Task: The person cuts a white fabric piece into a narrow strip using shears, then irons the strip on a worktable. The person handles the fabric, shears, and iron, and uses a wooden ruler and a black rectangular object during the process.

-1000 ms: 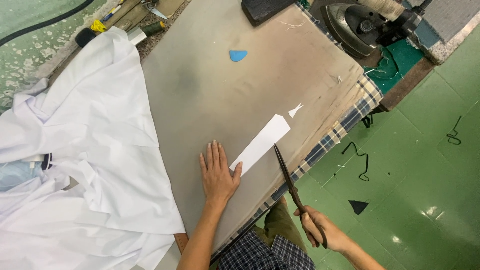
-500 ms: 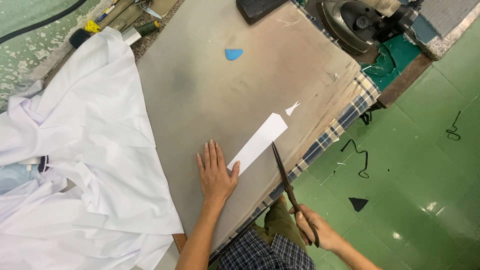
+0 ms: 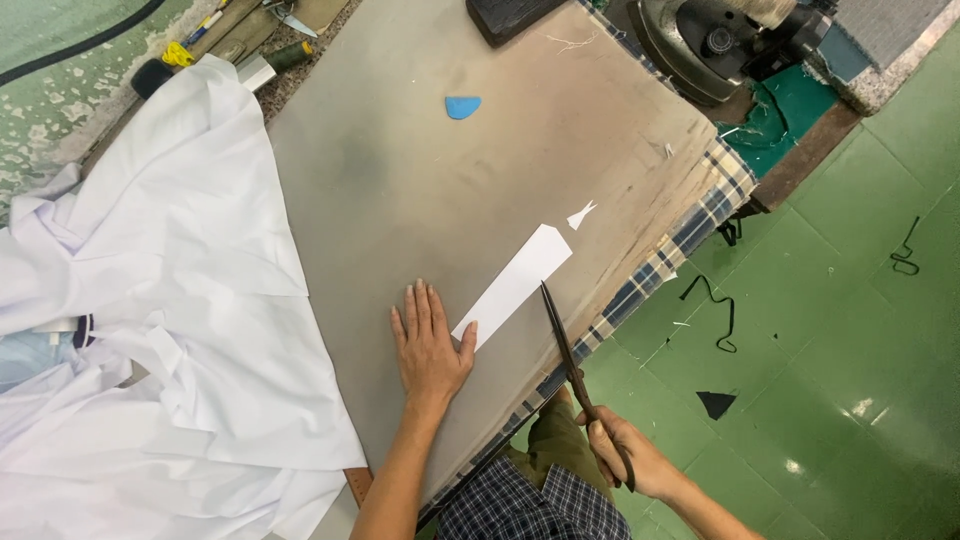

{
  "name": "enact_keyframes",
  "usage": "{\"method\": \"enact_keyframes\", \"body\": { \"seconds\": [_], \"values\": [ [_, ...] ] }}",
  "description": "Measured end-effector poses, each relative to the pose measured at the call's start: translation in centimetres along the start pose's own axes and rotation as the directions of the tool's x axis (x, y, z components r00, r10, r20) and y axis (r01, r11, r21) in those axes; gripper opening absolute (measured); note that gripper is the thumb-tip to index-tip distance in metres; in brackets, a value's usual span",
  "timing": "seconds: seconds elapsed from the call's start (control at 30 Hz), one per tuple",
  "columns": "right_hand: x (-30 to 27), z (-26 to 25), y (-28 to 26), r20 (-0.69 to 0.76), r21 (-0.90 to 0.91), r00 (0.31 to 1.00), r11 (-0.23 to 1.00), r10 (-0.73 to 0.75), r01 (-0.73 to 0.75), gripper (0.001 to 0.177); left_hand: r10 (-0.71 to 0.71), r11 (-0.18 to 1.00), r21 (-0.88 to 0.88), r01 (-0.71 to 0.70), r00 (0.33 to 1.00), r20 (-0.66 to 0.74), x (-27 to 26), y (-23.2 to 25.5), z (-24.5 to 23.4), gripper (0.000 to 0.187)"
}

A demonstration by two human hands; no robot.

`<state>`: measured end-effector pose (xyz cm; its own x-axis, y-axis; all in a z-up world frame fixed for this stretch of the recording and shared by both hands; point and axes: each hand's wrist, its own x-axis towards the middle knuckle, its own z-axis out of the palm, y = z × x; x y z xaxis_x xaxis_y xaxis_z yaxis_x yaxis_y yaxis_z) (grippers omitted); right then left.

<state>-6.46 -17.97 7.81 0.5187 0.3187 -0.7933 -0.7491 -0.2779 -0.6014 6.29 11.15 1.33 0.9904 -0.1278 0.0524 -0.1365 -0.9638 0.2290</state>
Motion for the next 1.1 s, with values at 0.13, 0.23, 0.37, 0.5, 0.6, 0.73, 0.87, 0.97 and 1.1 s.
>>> {"method": "enact_keyframes", "body": {
  "seconds": [0.13,0.23,0.37,0.5,0.6,0.73,0.87,0.97,1.1],
  "values": [
    [-0.1,0.1,0.4,0.017,-0.003,0.999,0.999,-0.033,0.033,0.057,-0.011,1.0,-0.007,0.011,0.999,0.035,-0.1,-0.1,0.1,0.08],
    [-0.5,0.1,0.2,0.02,0.04,1.0,0.999,0.001,-0.002,0.058,-0.003,1.0,-0.007,0.003,1.0,0.015,-0.1,-0.1,0.1,0.079],
    [-0.7,-0.1,0.6,0.026,0.07,1.0,0.997,-0.011,0.009,0.058,-0.011,1.0,-0.021,0.012,1.0,0.023,-0.1,-0.1,0.1,0.08],
    [-1.1,-0.8,0.4,0.064,0.089,0.998,0.996,0.02,-0.026,0.062,-0.014,1.0,-0.025,0.015,0.999,0.039,-0.2,-0.2,0.3,0.079],
    [-1.3,-1.6,0.7,0.04,0.133,0.999,0.991,-0.006,0.001,0.064,-0.01,1.0,-0.021,0.011,0.999,0.045,-0.2,-0.2,0.2,0.078],
    [-1.6,-2.2,-0.1,-0.132,0.067,0.974,0.979,-0.184,0.194,0.056,-0.005,1.0,-0.018,0.005,1.0,0.011,-0.2,-0.2,0.4,0.078],
    [-1.3,-3.7,1.2,-0.124,0.118,0.987,0.986,-0.105,0.119,0.063,-0.001,1.0,-0.019,0.001,1.0,0.019,-0.2,-0.2,0.2,0.078],
    [-1.0,-4.8,-1.3,-0.097,0.055,0.992,0.995,-0.082,0.088,0.062,0.0,1.0,-0.003,0.0,1.0,0.005,-0.2,-0.1,0.2,0.078],
    [1.0,-6.8,-3.3,-0.05,0.129,0.998,0.991,-0.024,0.03,0.068,-0.009,1.0,-0.021,0.009,1.0,0.004,-0.2,-0.1,0.3,0.078]
  ]
}}
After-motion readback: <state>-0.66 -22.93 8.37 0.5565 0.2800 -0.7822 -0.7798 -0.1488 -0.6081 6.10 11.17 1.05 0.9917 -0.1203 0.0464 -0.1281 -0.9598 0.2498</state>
